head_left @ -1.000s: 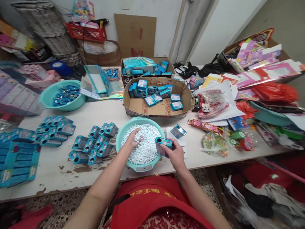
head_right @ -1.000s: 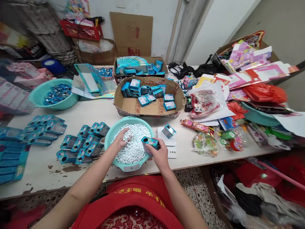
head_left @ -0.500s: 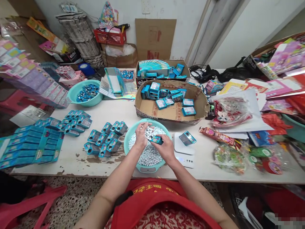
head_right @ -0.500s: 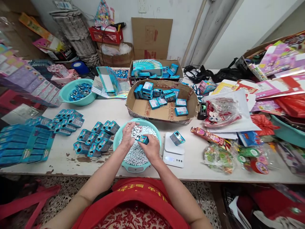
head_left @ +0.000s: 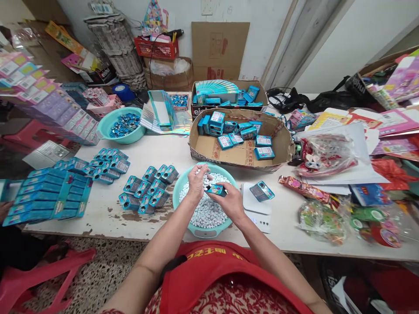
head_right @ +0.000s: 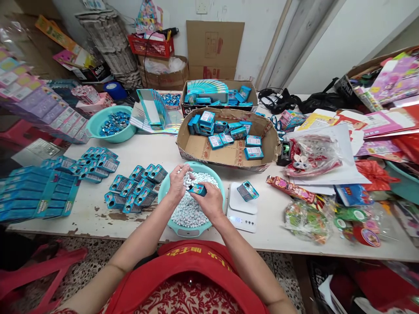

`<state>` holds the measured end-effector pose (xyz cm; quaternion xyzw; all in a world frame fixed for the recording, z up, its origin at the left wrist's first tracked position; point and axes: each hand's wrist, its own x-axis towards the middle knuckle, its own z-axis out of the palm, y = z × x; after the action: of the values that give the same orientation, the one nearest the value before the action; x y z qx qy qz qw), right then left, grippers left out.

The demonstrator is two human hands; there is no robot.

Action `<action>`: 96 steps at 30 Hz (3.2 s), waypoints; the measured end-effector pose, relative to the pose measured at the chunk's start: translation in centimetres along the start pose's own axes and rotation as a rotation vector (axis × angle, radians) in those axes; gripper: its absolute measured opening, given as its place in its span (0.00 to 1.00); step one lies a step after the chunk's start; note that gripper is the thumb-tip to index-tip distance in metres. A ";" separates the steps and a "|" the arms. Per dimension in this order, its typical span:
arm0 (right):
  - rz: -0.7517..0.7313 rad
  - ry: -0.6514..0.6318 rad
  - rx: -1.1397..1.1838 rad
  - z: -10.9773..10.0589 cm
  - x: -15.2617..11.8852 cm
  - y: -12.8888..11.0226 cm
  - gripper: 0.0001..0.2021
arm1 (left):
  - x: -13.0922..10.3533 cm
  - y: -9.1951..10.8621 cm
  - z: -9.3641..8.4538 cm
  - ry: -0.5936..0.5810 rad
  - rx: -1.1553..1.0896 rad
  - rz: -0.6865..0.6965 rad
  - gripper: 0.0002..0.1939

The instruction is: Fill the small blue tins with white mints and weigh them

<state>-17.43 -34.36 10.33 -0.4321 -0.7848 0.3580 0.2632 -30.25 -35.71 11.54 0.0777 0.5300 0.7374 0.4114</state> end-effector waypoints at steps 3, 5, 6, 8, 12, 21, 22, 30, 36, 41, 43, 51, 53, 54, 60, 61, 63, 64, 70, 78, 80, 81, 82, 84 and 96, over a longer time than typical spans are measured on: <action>0.043 0.002 0.042 0.0 0.0 0.3 0.16 | 0.1 -0.3 0.2 -0.026 0.017 0.016 0.20; 0.077 0.004 0.069 -0.1 0.0 0.4 0.17 | 0.3 -0.4 0.4 -0.034 0.012 0.026 0.20; 0.090 0.006 0.079 -0.2 0.1 0.4 0.17 | 0.3 -0.3 0.5 -0.034 0.007 0.025 0.21; 0.105 0.014 0.091 -0.3 0.1 0.4 0.18 | 0.4 -0.2 0.7 -0.039 0.002 0.011 0.21; 0.109 0.004 0.124 -0.5 0.4 0.5 0.18 | 0.5 0.0 1.1 -0.055 0.020 -0.018 0.21; 0.115 -0.007 0.165 -0.7 0.9 0.7 0.18 | 0.3 -0.1 1.2 -0.104 0.030 -0.005 0.18; 0.118 -0.010 0.166 -0.7 1.0 0.6 0.18 | 0.2 0.0 1.3 -0.103 0.039 0.000 0.18; 0.206 -0.006 0.301 -0.6 0.7 0.7 0.19 | 0.1 -0.1 0.8 -0.164 0.083 0.024 0.17; 0.319 0.052 0.473 -2.3 -1.4 1.9 0.23 | 4.0 -1.9 -4.7 -0.163 0.944 0.103 0.17; 0.318 0.089 0.430 -3.3 -2.7 2.9 0.22 | 4.7 -6.0 -6.6 -0.257 1.496 0.102 0.16; 0.314 0.109 0.404 -3.5 -2.9 3.0 0.21 | 4.3 -7.7 -6.0 -0.296 1.592 0.053 0.18; 0.348 0.140 0.365 -4.3 -2.7 3.2 0.23 | 3.4 -8.0 -5.1 -0.084 0.721 -0.234 0.18; 0.333 0.130 0.341 -4.2 -2.6 3.1 0.22 | 3.0 -6.6 -5.0 -0.089 0.625 -0.258 0.19; 0.322 0.124 0.325 -4.1 -2.5 3.0 0.22 | 2.7 -5.8 -4.8 -0.097 0.562 -0.274 0.20; 0.160 0.062 0.216 -1.8 -1.9 1.9 0.18 | 0.0 -0.7 -1.8 -0.182 -0.141 -0.286 0.18; 0.139 0.047 0.204 -1.4 -1.8 1.7 0.17 | -0.4 -0.3 -1.4 -0.178 -0.177 -0.241 0.16; 0.116 0.022 0.184 -0.7 -1.5 1.3 0.16 | -1.0 0.1 -0.7 -0.149 -0.195 -0.154 0.14; 0.109 0.013 0.175 -0.4 -1.5 1.1 0.16 | -1.1 0.2 -0.5 -0.124 -0.197 -0.117 0.14; 0.078 -0.003 0.148 0.2 -1.2 0.6 0.16 | -0.8 -0.3 -0.6 -0.026 -0.140 0.011 0.15; 0.063 0.027 0.152 0.7 -1.0 0.0 0.16 | -0.8 -0.1 -0.7 0.023 -0.122 0.025 0.19; 0.053 0.032 0.149 0.7 -1.0 -0.2 0.16 | -0.8 -0.1 -0.7 0.034 -0.117 0.026 0.19; 0.052 0.031 0.145 0.8 -1.0 -0.3 0.16 | -0.8 0.0 -0.7 0.037 -0.112 0.030 0.19; 0.054 0.029 0.142 0.8 -1.0 -0.4 0.16 | -0.8 0.0 -0.8 0.038 -0.108 0.032 0.18; 0.059 0.022 0.141 0.8 -1.1 -0.6 0.16 | -0.8 -0.1 -0.9 0.029 -0.098 0.031 0.18; 0.073 0.018 0.156 1.3 -1.3 -0.5 0.15 | -0.9 0.1 -1.0 0.013 -0.115 0.014 0.21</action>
<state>-17.91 -36.09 9.80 -0.4416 -0.7358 0.4235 0.2901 -30.24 -37.08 11.46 0.0529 0.4890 0.7699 0.4067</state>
